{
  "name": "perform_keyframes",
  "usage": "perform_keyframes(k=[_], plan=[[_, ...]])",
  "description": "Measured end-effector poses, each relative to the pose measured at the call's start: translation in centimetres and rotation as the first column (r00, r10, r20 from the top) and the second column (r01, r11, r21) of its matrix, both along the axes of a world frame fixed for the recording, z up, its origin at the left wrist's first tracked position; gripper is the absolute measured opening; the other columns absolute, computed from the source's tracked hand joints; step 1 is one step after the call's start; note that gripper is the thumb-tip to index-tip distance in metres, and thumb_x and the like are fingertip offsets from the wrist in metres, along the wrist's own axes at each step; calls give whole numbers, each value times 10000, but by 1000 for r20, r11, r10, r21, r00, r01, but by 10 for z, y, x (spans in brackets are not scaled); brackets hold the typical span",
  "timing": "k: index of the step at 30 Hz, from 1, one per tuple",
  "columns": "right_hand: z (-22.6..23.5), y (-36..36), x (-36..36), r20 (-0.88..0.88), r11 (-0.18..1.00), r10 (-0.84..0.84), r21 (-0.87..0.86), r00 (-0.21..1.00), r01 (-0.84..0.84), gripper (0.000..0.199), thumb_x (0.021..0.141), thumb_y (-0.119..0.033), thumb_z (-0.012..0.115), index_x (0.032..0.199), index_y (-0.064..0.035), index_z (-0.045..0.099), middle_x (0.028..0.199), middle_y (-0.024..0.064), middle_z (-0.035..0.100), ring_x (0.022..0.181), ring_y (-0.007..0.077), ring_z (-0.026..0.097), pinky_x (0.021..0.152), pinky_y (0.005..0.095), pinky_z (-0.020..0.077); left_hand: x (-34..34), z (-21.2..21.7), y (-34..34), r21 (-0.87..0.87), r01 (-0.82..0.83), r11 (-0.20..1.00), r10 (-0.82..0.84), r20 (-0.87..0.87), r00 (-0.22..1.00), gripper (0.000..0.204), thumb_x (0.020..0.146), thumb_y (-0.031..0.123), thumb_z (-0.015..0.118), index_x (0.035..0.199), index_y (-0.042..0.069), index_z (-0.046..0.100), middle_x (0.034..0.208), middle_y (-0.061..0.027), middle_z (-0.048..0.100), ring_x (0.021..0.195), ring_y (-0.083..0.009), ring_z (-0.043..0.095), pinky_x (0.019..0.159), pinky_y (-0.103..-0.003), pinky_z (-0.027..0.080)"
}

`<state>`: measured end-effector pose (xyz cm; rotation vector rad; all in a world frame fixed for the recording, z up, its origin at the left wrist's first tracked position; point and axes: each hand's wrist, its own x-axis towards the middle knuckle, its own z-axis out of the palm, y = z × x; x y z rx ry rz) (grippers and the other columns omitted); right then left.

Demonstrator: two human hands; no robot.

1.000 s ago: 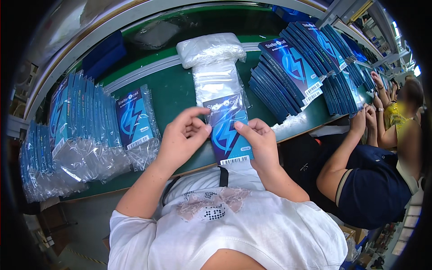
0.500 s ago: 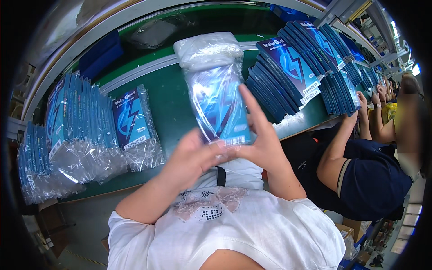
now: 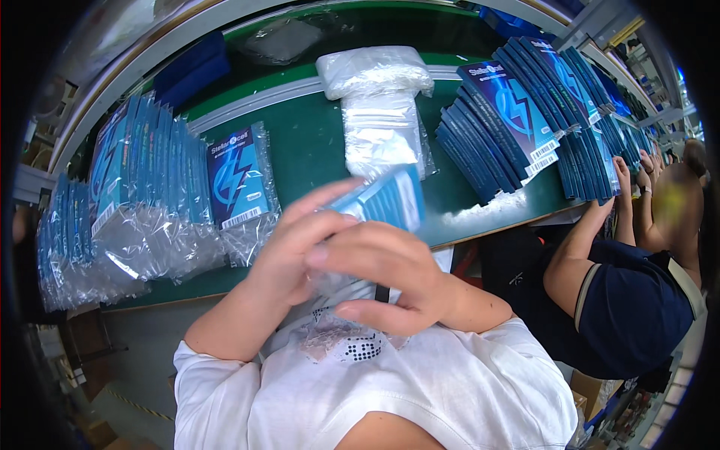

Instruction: The person repeatedly picks up small blue packages labeled 'Stellar Cell' from a stack on a green table, places them into clear plastic bags, and stacks the filled bags on the left side of the table. The process is continuous and repetitive throughout the clip.

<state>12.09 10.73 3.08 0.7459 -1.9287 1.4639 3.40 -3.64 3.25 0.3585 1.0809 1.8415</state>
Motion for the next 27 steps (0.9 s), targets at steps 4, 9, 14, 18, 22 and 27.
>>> perform_keyframes(k=[4, 9, 14, 18, 22, 27], plan=[[0, 13, 4, 263, 998, -27, -54, 965, 43, 479, 775, -114, 680, 1204, 55, 550, 985, 142, 629, 819, 211, 603, 720, 300, 477, -18, 8, -4, 27, -461, 887, 309, -776, 550, 539, 813, 36, 527, 1339, -13, 419, 1329, -145, 474, 1187, -244, 496, 993, -328, 387], [-11, 28, 9, 375, 995, -89, -1, 923, 97, 390, 792, -63, 649, 1165, 30, 585, 960, 137, 633, 795, 188, 600, 701, 287, 476, -32, -25, -26, -191, -789, 584, -432, -896, -103, 563, 792, 43, 542, 1327, -53, 396, 1401, -287, 324, 1320, -417, 306, 1099, -498, 223], [7, 52, 16, 215, 980, -199, 52, 956, 192, 289, 786, -36, 629, 1054, 72, 626, 891, 155, 641, 756, 191, 613, 681, 287, 489, -31, -35, -30, -216, -835, 507, -546, -829, -117, 587, 803, 54, 544, 1348, -55, 355, 1439, -285, 255, 1363, -440, 213, 1109, -545, 163], [46, 87, 20, -103, 794, -605, 2, 790, 608, 180, 816, 19, 613, 985, 69, 649, 856, 142, 659, 742, 185, 624, 667, 255, 473, -15, -12, -11, -186, -748, 638, -474, -859, -191, 585, 808, 57, 558, 1352, -31, 362, 1445, -248, 275, 1365, -427, 224, 1107, -535, 181], [64, 134, 6, -88, 499, -814, 397, 574, 770, 416, 777, -197, 719, 1080, 70, 619, 1036, 150, 631, 921, 226, 605, 796, 306, 461, -2, -20, 25, -183, -475, 861, -291, -943, -164, 350, 800, 49, 586, 1148, 17, 582, 1317, -137, 482, 1285, -333, 386, 1051, -485, 288], [33, 142, -1, -247, 169, -859, 688, 447, 706, 516, 739, -297, 731, 1141, 7, 624, 1229, 268, 541, 1154, 404, 505, 973, 442, 403, -30, -63, 59, -147, -451, 880, -275, -933, -233, 250, 768, 10, 590, 996, 60, 678, 1121, -71, 614, 1089, -269, 527, 941, -422, 371]])
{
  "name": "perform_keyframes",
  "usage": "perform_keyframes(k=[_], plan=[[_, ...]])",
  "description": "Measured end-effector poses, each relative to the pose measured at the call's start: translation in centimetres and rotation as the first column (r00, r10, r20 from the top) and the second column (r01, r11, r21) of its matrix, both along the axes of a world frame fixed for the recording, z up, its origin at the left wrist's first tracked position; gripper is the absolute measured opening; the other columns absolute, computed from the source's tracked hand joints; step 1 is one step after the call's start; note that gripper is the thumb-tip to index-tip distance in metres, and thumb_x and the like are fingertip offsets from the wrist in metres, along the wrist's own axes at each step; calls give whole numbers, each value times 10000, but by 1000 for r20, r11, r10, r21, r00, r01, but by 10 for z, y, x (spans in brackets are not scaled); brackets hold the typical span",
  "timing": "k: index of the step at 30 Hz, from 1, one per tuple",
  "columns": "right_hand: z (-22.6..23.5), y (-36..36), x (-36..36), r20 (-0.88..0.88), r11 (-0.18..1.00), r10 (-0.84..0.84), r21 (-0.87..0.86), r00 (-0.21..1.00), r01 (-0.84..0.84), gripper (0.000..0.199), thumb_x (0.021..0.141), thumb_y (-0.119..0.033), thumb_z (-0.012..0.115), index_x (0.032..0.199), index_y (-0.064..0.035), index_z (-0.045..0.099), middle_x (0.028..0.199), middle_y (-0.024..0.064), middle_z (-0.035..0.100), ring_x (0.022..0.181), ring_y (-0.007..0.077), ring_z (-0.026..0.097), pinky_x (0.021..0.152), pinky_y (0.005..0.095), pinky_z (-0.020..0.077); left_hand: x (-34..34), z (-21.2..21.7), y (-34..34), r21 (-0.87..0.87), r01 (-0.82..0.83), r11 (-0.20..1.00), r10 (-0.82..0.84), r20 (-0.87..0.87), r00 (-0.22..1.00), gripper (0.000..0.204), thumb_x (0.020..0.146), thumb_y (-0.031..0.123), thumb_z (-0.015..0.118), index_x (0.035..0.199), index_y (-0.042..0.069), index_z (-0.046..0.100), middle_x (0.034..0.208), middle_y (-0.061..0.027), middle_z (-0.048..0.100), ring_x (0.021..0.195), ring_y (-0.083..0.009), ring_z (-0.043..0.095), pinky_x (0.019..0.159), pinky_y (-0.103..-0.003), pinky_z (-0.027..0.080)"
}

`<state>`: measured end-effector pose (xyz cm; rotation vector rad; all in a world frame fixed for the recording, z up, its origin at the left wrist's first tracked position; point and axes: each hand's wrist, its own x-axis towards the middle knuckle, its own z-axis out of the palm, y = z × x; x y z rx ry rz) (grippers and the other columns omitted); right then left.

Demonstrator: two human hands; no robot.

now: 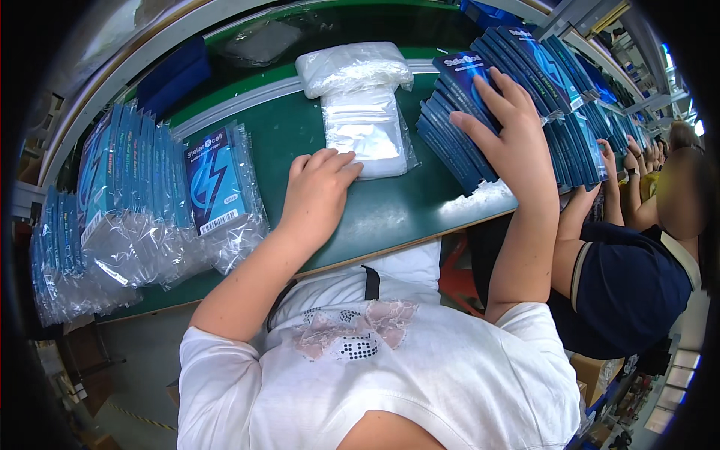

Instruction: The person repeatedly picks up small blue packages labeled 'Stellar Cell' from a stack on a green table, places them into clear plastic bags, and stacks the filled bags on the left side of the table. The process is continuous and repetitive throughout the clip.

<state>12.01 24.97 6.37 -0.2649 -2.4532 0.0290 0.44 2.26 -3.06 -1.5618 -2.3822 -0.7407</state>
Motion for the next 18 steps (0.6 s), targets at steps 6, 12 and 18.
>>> perform_keyframes(k=[6, 12, 18], plan=[[18, -6, 10, 95, 969, -27, -242, 995, 49, 460, 690, -244, 752, 1120, -112, 659, 1126, 240, 574, 1026, 376, 557, 896, 417, 451, -10, 0, 7, -42, -18, 999, 22, 100, 995, 234, 765, 16, 614, 982, 72, 680, 989, -55, 627, 947, -241, 572, 879, -391, 405], [33, -43, 26, -194, 906, 211, -329, 958, -266, 540, 570, -228, 779, 1024, -21, 574, 988, 148, 550, 919, 302, 549, 819, 362, 452, -3, 12, 11, 96, 39, 995, -33, -65, 997, 297, 744, 5, 607, 1020, 88, 681, 1013, -88, 586, 975, -238, 541, 884, -381, 395], [-16, -62, 30, -421, -309, 230, -886, 877, -345, 684, 803, -484, 614, 1260, 5, 475, 959, 76, 537, 777, 100, 529, 623, 207, 434, -13, 0, 10, -48, 60, 997, -56, 72, 996, 193, 771, 19, 619, 954, 65, 656, 987, -90, 578, 945, -263, 560, 867, -391, 413]])
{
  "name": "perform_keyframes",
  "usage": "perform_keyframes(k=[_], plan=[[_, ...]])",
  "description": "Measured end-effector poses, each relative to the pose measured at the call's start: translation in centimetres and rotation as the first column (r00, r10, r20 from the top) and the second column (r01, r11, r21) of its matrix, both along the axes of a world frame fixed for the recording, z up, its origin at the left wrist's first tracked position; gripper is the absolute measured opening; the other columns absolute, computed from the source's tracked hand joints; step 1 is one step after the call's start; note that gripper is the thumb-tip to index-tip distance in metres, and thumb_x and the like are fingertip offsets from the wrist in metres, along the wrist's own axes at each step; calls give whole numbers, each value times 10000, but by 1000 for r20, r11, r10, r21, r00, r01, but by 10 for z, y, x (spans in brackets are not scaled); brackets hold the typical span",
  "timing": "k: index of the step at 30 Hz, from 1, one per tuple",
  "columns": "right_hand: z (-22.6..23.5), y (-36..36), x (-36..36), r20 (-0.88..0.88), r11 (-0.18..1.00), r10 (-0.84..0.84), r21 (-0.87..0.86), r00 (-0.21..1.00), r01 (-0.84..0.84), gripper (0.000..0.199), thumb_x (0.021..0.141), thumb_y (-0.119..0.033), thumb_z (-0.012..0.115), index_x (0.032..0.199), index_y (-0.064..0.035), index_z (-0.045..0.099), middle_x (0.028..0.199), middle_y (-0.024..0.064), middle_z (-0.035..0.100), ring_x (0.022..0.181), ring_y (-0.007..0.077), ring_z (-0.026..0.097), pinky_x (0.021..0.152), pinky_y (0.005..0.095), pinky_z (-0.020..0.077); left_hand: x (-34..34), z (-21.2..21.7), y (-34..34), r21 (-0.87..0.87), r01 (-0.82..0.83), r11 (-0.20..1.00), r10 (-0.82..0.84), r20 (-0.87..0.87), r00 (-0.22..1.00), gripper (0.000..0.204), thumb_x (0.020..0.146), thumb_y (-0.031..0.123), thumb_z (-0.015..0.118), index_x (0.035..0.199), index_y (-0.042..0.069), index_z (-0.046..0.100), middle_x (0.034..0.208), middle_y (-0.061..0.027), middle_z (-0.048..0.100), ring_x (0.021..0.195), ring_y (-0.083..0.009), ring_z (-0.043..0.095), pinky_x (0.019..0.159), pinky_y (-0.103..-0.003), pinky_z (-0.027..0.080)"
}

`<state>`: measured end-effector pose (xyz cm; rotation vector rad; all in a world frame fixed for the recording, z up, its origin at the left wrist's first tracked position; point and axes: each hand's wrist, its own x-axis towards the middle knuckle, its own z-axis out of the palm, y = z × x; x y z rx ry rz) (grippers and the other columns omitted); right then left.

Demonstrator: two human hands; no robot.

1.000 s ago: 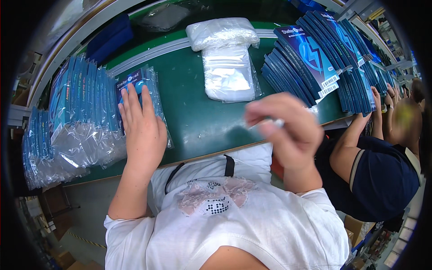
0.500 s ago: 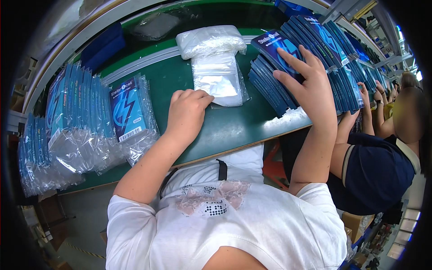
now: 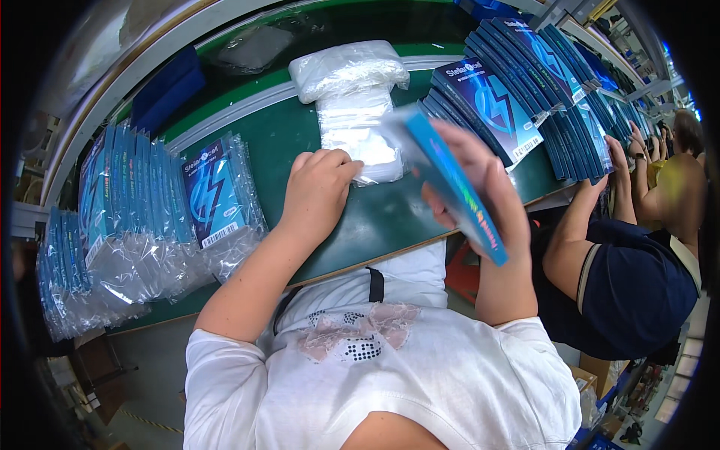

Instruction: The person repeatedly picks up small blue packages labeled 'Stellar Cell' from a stack on a green table, places them into clear plastic bags, and stacks the filled bags on the left side of the table. The process is continuous and repetitive throughout the clip.

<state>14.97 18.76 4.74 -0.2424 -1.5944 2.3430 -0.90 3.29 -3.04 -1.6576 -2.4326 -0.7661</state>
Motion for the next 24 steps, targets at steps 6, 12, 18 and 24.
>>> perform_keyframes(k=[6, 12, 18, 24], plan=[[-64, -5, 3, 109, 891, 200, -433, 974, -135, 455, 963, -377, 461, 1183, 19, 511, 823, 64, 569, 659, 102, 540, 491, 213, 425, 5, 0, 4, 157, -25, 987, 12, 84, 996, 213, 766, 21, 628, 970, 71, 663, 905, -61, 598, 909, -257, 569, 836, -394, 422], [-77, 1, 6, 114, 901, 169, -420, 979, -106, 395, 925, -217, 543, 1199, 53, 450, 884, 100, 578, 702, 163, 612, 535, 260, 516, 2, 0, 1, 29, -20, 999, 21, -33, 999, 279, 762, -13, 614, 1023, 77, 657, 956, -82, 598, 928, -271, 565, 838, -389, 426], [-73, -5, 5, 32, 857, 255, -470, 966, -211, 497, 842, -58, 634, 1257, 93, 406, 1061, 153, 615, 864, 152, 661, 763, 271, 549, 6, 4, 3, 157, -60, 986, 45, 96, 994, 292, 701, -44, 617, 982, 28, 655, 902, -114, 575, 920, -282, 557, 779, -377, 453], [-83, -10, -13, 0, 778, 332, -566, 943, -274, 717, 831, -48, 634, 1397, 108, 223, 1090, 154, 608, 877, 140, 655, 778, 257, 538, 0, 2, 7, 292, -11, 956, -41, 172, 984, 247, 737, -5, 630, 980, 9, 666, 870, -134, 576, 800, -282, 602, 716, -316, 483]])
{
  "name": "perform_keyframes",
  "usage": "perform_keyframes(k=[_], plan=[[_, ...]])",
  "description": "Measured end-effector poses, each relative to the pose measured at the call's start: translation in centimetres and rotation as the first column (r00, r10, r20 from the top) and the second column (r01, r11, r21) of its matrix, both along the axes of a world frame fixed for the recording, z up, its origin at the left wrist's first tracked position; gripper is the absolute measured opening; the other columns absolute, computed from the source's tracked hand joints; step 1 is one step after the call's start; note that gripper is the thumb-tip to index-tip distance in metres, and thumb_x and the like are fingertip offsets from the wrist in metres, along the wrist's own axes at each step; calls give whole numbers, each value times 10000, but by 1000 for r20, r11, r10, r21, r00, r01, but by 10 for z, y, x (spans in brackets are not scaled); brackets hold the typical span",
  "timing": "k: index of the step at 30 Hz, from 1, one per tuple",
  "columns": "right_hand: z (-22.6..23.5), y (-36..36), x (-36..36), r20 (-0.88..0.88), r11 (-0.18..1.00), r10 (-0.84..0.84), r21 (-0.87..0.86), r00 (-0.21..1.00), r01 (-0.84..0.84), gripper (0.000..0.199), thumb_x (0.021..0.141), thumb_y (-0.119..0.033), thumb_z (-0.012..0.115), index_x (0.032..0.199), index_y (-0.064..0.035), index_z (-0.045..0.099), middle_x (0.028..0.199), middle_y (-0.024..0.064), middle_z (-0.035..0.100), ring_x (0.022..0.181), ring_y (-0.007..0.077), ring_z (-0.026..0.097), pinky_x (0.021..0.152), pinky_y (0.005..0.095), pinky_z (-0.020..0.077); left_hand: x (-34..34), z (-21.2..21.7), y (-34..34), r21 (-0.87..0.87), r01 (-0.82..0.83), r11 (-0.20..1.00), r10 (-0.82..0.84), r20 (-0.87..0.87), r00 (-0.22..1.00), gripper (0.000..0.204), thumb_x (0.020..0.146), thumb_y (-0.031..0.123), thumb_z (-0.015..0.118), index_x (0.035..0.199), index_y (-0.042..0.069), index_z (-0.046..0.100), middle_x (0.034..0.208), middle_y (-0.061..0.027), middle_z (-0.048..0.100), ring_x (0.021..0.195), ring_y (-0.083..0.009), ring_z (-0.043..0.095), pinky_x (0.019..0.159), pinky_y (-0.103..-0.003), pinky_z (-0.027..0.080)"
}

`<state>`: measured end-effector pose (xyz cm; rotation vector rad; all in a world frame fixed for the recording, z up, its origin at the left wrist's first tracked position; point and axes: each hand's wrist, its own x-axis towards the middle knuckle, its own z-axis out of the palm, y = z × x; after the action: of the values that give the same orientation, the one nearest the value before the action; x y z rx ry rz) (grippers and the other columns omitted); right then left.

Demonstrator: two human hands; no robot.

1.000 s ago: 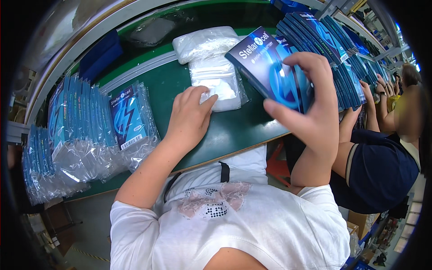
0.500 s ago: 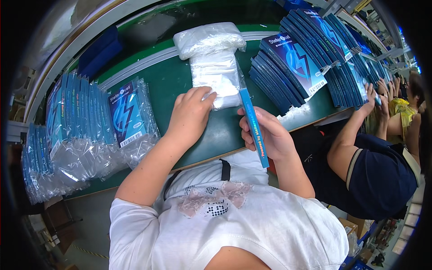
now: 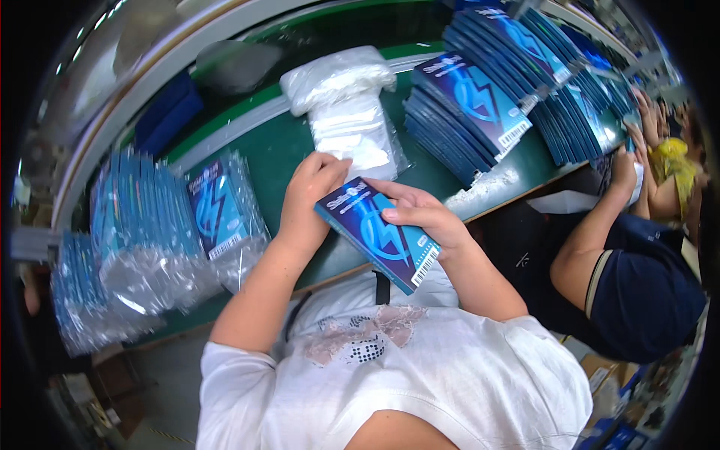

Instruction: The person repeatedly picks up small blue packages labeled 'Stellar Cell' from a stack on a green table, places them into clear plastic bags, and stacks the filled bags on the left side of the table. The process is continuous and repetitive throughout the clip.

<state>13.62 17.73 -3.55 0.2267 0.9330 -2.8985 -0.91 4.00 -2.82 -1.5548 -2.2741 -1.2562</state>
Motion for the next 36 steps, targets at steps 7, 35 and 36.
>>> perform_keyframes(k=[7, 35, 36], plan=[[-2, 19, -18, -25, 997, 42, 61, 999, -40, 648, 816, -43, 652, 1357, 95, 324, 1139, 168, 590, 927, 169, 655, 787, 266, 547, -8, -2, -4, -19, -76, 997, 78, 298, 951, 191, 726, -33, 653, 886, 46, 720, 814, -65, 580, 727, -156, 585, 648, -247, 461], [4, -7, -22, -52, 969, -88, 228, 995, 98, 648, 800, -101, 652, 1329, 122, 353, 1146, 167, 589, 963, 187, 635, 846, 287, 513, -13, -1, -11, 80, 3, 997, -29, 325, 945, 129, 736, 65, 647, 854, 40, 690, 821, -94, 583, 784, -210, 599, 735, -309, 482], [1, -4, -20, -37, 950, -131, 282, 991, 136, 635, 798, -112, 659, 1312, 127, 374, 1129, 159, 599, 950, 180, 638, 841, 284, 513, -14, -1, -9, 78, -12, 997, -23, 435, 900, 120, 737, 54, 650, 850, 37, 688, 815, -92, 582, 761, -191, 605, 718, -296, 489]])
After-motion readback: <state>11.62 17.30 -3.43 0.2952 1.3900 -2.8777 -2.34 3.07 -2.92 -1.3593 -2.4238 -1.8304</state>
